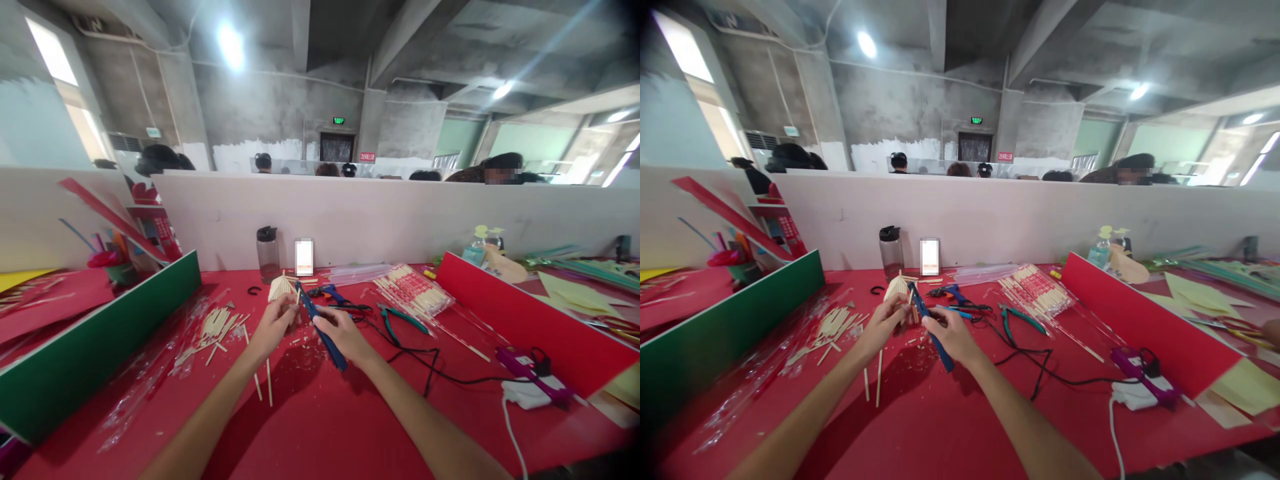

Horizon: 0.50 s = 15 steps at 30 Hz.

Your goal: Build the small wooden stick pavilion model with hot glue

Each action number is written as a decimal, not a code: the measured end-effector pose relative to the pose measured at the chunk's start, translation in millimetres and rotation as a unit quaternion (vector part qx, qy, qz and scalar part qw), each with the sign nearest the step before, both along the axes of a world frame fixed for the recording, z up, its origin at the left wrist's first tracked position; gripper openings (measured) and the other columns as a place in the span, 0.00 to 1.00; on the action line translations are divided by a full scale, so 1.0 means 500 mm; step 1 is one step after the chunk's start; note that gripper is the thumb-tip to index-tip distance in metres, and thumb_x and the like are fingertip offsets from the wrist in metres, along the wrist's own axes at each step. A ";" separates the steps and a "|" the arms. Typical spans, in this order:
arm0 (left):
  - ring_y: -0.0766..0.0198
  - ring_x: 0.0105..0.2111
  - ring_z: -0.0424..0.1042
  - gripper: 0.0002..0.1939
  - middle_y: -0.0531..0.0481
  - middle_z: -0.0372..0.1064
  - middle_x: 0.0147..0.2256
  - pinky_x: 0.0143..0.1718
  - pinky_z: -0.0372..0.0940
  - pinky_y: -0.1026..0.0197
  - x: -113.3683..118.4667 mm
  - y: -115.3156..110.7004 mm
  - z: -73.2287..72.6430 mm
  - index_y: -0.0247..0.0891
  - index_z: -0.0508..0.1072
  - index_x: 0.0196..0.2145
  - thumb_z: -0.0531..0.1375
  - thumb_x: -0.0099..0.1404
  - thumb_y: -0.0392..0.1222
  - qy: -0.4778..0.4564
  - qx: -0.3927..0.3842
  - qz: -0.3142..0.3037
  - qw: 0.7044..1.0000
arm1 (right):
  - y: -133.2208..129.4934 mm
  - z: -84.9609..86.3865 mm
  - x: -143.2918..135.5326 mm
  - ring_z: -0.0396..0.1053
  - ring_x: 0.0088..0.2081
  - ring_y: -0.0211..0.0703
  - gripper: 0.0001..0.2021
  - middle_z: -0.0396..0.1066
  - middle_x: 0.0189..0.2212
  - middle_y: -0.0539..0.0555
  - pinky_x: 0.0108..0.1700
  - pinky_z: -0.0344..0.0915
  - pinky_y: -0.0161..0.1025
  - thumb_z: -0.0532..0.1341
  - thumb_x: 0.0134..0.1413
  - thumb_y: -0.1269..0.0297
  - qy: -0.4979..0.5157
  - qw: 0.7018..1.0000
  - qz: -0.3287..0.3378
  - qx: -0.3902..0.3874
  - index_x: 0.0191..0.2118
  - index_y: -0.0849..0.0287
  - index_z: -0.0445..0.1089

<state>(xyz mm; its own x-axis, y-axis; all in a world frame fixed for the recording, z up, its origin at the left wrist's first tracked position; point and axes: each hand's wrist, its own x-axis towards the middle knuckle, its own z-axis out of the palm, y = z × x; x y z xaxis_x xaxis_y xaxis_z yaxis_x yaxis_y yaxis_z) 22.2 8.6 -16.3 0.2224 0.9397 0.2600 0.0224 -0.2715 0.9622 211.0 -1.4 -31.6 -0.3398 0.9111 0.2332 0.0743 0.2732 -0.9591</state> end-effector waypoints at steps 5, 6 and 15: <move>0.71 0.15 0.59 0.12 0.58 0.65 0.21 0.18 0.52 0.66 0.000 0.002 -0.004 0.39 0.65 0.37 0.56 0.64 0.51 0.005 0.010 0.003 1.000 | 0.004 -0.006 0.000 0.66 0.27 0.37 0.14 0.69 0.27 0.50 0.30 0.61 0.33 0.59 0.58 0.54 0.007 1.000 0.004 0.000 0.41 0.60 0.72; 0.71 0.15 0.59 0.12 0.59 0.64 0.21 0.18 0.52 0.66 0.000 0.002 -0.004 0.39 0.65 0.37 0.56 0.65 0.51 0.006 0.012 0.003 1.000 | 0.004 -0.006 0.000 0.66 0.27 0.37 0.14 0.69 0.27 0.50 0.30 0.61 0.33 0.58 0.58 0.54 0.006 1.000 0.005 -0.001 0.41 0.60 0.72; 0.70 0.16 0.57 0.09 0.60 0.60 0.18 0.21 0.53 0.66 0.002 0.004 -0.014 0.40 0.62 0.32 0.54 0.66 0.48 0.028 0.034 0.017 0.999 | -0.001 -0.014 -0.008 0.65 0.33 0.38 0.13 0.67 0.34 0.51 0.35 0.63 0.34 0.56 0.62 0.54 -0.001 1.000 0.016 0.017 0.45 0.57 0.69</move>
